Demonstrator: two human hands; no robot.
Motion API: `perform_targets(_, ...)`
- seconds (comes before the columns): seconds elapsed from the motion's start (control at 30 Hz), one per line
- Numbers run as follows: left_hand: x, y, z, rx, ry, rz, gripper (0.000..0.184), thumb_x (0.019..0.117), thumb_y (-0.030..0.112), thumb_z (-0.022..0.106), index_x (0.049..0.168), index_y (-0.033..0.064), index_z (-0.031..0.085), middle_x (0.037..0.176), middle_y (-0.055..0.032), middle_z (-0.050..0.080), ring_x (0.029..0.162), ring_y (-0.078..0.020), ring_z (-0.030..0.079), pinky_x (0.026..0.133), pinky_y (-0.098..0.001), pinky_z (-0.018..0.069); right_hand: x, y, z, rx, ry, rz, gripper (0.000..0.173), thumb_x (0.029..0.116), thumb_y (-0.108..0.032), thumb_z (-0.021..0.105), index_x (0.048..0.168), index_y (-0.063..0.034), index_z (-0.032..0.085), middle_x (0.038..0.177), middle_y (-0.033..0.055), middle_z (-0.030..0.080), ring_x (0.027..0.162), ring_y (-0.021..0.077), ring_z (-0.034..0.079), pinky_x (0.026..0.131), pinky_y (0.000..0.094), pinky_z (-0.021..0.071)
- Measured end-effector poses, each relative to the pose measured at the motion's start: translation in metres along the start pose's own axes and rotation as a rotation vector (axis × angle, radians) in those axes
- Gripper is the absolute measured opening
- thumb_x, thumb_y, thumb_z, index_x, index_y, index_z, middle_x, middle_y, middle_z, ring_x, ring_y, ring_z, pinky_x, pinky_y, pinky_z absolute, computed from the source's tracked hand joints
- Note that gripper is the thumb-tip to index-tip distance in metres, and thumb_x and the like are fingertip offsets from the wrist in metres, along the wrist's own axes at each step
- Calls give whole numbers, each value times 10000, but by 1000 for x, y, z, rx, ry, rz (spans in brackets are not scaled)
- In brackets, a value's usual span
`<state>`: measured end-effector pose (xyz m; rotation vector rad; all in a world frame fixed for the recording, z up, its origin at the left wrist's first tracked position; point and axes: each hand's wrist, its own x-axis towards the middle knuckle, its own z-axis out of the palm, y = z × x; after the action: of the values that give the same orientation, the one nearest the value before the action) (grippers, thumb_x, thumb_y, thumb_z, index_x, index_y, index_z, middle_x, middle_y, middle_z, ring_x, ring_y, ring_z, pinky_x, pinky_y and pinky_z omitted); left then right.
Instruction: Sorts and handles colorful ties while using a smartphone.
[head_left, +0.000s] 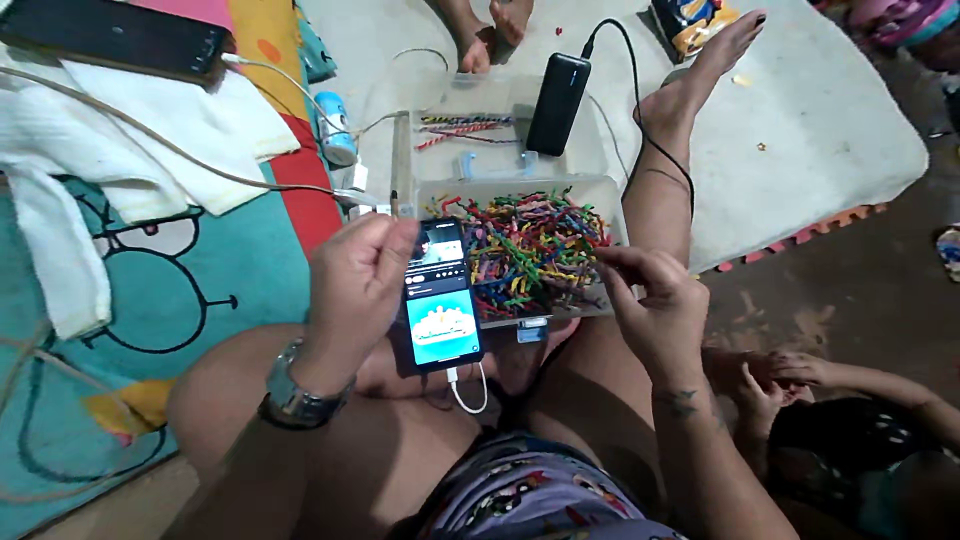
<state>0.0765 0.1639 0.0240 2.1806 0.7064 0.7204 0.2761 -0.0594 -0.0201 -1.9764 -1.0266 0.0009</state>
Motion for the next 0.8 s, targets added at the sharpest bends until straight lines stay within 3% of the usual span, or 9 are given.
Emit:
perform_targets(0.03, -1, 6, 5, -51, -50, 7, 284, 1054, 234, 539, 833, 71, 614, 788, 31, 548, 669, 22, 526, 598, -126, 449, -2, -2, 1, 61, 15, 4, 178, 943, -110, 673, 1068, 1, 735, 959, 74, 718, 818, 39, 672, 759, 190, 571)
perform_targets(0.1, -4, 17, 17, -121, -169, 12, 201, 996, 250, 627, 1084, 70, 643, 1032, -13, 624, 890, -36, 621, 757, -200, 546, -7, -10, 3, 189, -12, -22, 178, 938, -101, 687, 1066, 22, 701, 979, 57, 723, 840, 24, 682, 781, 194, 589)
perform_targets(0.17, -7, 26, 28, -96, -247, 65, 511, 953, 361, 666, 1362, 76, 556, 1293, -81, 604, 1135, -136, 599, 903, -322, 528, -13, -18, 2, 272, -89, -96, 188, 950, -113, 687, 1080, 24, 686, 989, 56, 734, 873, 31, 698, 813, 212, 602)
perform_targets(0.23, -12, 32, 33, -3, -316, 185, 651, 970, 463, 615, 1477, 73, 495, 1392, -140, 564, 1253, -240, 565, 992, -448, 510, -18, -24, -2, 290, -172, -201, 205, 977, -136, 669, 1108, 19, 696, 995, 69, 741, 904, 39, 696, 839, 205, 589)
perform_targets(0.3, -20, 37, 37, 44, -374, 304, 442, 1042, 373, 509, 1329, 54, 615, 1215, -120, 665, 1110, -235, 642, 934, -455, 528, -22, -28, -9, 258, -211, -300, 173, 996, -156, 649, 1086, -25, 719, 980, 55, 743, 932, 52, 682, 884, 206, 557)
perform_targets(0.4, -35, 45, 37, -19, -482, 323, 294, 1083, 178, 407, 1042, 50, 668, 917, -75, 670, 821, -136, 647, 751, -257, 539, -23, -29, -22, 180, -230, -392, 135, 1009, -139, 615, 1045, -88, 734, 966, 42, 728, 967, 100, 656, 912, 224, 514)
perform_targets(0.53, -57, 50, 36, 20, -507, 336, 283, 1085, 191, 400, 1024, 64, 645, 796, -72, 640, 687, -180, 647, 596, -310, 538, -21, -25, -34, 1, -256, -434, 144, 1037, -193, 578, 1044, -183, 722, 944, -4, 713, 958, 140, 628, 964, 352, 433)
perform_targets(0.63, -74, 47, 42, 32, -517, 364, 262, 1092, 211, 403, 1106, 74, 626, 759, -58, 629, 637, -191, 641, 555, -328, 538, -20, -25, -37, -61, -289, -451, 147, 1043, -201, 562, 1032, -214, 708, 916, -23, 699, 939, 150, 609, 979, 394, 395)
perform_targets(0.8, -76, 43, 43, -252, -669, 268, 235, 1080, 178, 444, 1114, 9, 604, 864, -100, 642, 732, -133, 636, 690, -240, 550, -14, -35, -36, 80, -471, -542, 183, 1051, -185, 523, 1032, -191, 705, 910, -2, 685, 949, 158, 629, 1023, 408, 419)
